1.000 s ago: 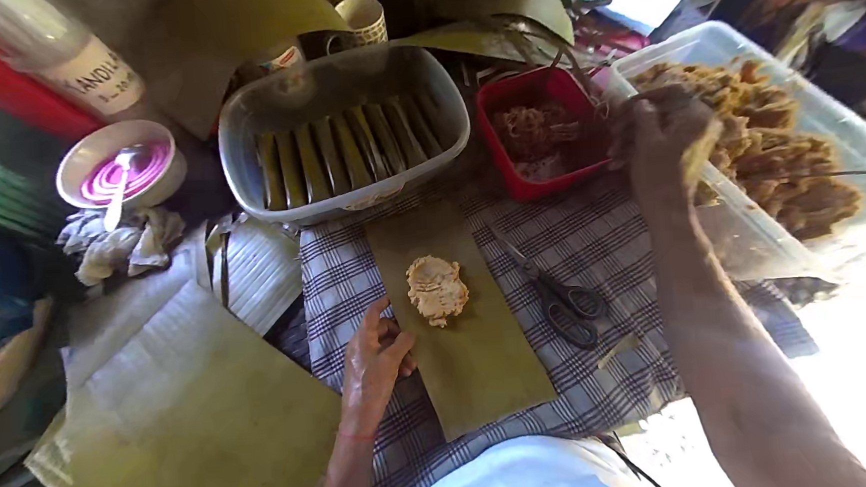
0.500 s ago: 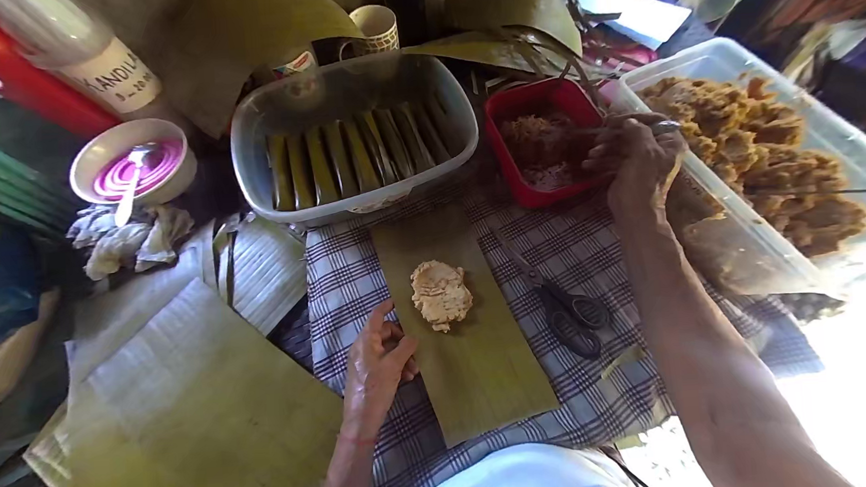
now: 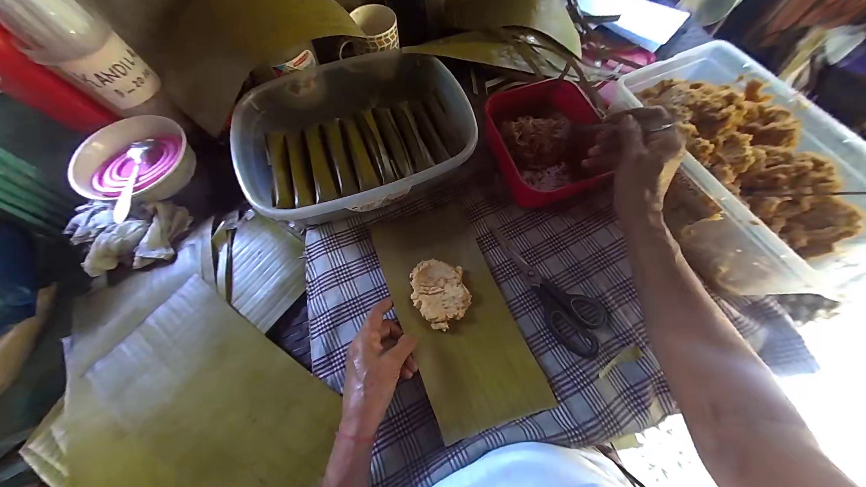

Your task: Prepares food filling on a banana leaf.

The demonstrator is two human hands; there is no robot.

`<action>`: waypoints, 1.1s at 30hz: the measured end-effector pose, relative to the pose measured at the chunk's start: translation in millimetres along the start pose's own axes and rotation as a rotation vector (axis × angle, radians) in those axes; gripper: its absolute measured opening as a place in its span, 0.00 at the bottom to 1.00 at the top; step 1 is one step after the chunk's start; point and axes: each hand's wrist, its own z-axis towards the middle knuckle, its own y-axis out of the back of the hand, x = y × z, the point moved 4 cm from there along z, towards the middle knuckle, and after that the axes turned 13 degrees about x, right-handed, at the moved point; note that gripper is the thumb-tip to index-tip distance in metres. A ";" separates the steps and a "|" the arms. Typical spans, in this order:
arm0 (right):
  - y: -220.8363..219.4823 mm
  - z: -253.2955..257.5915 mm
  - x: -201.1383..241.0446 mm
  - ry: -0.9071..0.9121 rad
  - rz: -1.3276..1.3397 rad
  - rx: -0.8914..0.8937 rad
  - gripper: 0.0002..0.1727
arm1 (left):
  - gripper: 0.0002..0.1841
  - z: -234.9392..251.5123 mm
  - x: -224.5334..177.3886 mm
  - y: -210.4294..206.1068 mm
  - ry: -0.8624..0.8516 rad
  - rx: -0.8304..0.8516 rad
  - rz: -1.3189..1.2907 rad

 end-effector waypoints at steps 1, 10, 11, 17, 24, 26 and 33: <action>-3.5 -2.4 0.6 0.008 -0.089 0.030 0.13 | 0.35 -0.1 -0.6 -0.1 0.001 -0.002 0.001; -6.8 -5.3 -5.4 -0.061 0.264 -0.080 0.10 | 0.34 -1.4 -3.6 -0.4 0.002 0.000 -0.003; -4.6 -4.6 -4.6 -0.070 0.318 -0.091 0.10 | 0.34 -1.4 -3.1 -0.3 0.002 0.001 -0.008; 9.5 -1.9 8.8 -0.070 0.429 -0.138 0.13 | 0.35 -1.6 -0.2 -0.6 -0.007 0.005 -0.019; 13.7 -11.6 34.4 -0.052 0.476 -0.106 0.16 | 0.34 0.2 -2.3 -0.7 0.012 -0.010 0.005; 12.5 -18.0 42.9 -0.070 0.499 -0.037 0.16 | 0.33 0.2 -6.5 -2.4 0.049 -0.015 0.023; -28.4 -89.5 73.0 -0.122 0.455 0.305 0.18 | 0.33 -14.4 -22.8 -10.6 0.073 -0.041 0.185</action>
